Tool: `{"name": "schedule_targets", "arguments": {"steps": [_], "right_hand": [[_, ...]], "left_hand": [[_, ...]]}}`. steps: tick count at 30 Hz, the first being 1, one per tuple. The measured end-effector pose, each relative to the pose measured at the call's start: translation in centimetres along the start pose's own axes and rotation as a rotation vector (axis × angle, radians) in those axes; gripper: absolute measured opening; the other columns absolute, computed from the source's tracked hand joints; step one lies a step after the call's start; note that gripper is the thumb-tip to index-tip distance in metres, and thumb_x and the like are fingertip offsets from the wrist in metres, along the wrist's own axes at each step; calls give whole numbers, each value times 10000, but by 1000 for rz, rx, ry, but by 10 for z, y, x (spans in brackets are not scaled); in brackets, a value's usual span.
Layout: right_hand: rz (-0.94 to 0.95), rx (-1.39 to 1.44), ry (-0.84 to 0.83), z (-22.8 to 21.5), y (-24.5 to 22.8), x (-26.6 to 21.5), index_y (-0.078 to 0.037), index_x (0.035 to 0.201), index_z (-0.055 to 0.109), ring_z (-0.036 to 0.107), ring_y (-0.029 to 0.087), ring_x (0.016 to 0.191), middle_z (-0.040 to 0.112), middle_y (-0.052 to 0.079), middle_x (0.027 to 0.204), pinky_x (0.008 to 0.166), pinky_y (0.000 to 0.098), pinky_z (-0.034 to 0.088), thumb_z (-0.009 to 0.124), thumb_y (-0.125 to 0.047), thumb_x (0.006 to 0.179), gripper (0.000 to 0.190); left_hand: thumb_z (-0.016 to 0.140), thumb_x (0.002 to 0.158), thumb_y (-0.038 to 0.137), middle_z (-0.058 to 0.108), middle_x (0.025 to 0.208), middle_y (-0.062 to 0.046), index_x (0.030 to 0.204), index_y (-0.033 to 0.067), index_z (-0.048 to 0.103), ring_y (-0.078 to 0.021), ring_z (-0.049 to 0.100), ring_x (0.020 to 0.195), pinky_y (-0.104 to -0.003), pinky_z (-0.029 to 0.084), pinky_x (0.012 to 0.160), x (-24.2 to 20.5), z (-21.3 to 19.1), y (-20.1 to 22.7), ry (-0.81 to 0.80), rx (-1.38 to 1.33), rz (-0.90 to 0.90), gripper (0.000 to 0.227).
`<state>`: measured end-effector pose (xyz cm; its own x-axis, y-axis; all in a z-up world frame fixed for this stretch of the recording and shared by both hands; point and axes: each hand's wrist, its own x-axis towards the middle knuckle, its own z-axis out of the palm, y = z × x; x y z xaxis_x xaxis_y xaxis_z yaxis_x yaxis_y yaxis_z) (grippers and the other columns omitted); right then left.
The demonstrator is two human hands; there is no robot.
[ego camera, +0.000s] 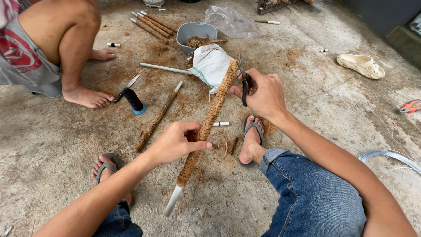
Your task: The person uses scissors to trim the loose ends of natural fibers wrapped around a white PVC pipe handle. The person holds the handle with one hand and snips the protruding fibers with the other, rotating the handle to trim different sections.
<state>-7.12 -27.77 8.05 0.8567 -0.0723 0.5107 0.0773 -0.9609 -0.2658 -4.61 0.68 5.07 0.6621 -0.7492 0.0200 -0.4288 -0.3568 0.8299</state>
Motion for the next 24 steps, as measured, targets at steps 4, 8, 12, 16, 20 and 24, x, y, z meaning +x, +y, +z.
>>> {"name": "schedule_targets", "arguments": {"steps": [4,8,12,16,20,24], "right_hand": [[-35,16,29,-2,-2,-2,-159,1028,729,559,170,559,611,-29,588,844,357,397,739,-710,835,584],[-60,25,45,-3,-4,-4,-151,1015,729,558,166,562,626,-32,612,855,358,402,736,-711,839,587],[-66,24,59,-2,-2,-4,-154,1019,734,550,172,566,625,-28,606,858,355,402,735,-715,835,590],[-62,-11,66,2,3,-4,-139,887,732,528,175,558,620,-33,581,827,348,391,791,-690,799,562],[-104,-30,144,-1,2,-4,-125,754,735,520,194,565,633,-30,540,761,358,404,857,-611,755,501],[-42,344,125,-10,-4,-3,-94,807,693,676,86,576,698,-26,685,598,281,531,825,-563,839,488]], "left_hand": [[831,786,381,577,633,-19,773,51,708,-129,517,578,-340,392,533,-2,-6,-1,42,49,47,352],[831,808,381,559,643,-44,725,18,669,-160,499,588,-372,368,550,0,-7,-8,44,121,15,406],[834,798,376,559,642,-29,716,31,660,-146,509,581,-354,388,546,1,-8,-14,61,101,58,395],[835,800,370,559,628,-30,706,31,652,-148,506,574,-353,386,548,1,-9,-16,53,100,31,397],[833,798,357,577,645,-24,734,36,681,-148,522,574,-348,400,547,2,-9,-17,59,89,61,361],[825,818,353,640,662,-36,792,32,715,-143,569,606,-333,447,576,2,-11,-24,41,19,30,340]]}}
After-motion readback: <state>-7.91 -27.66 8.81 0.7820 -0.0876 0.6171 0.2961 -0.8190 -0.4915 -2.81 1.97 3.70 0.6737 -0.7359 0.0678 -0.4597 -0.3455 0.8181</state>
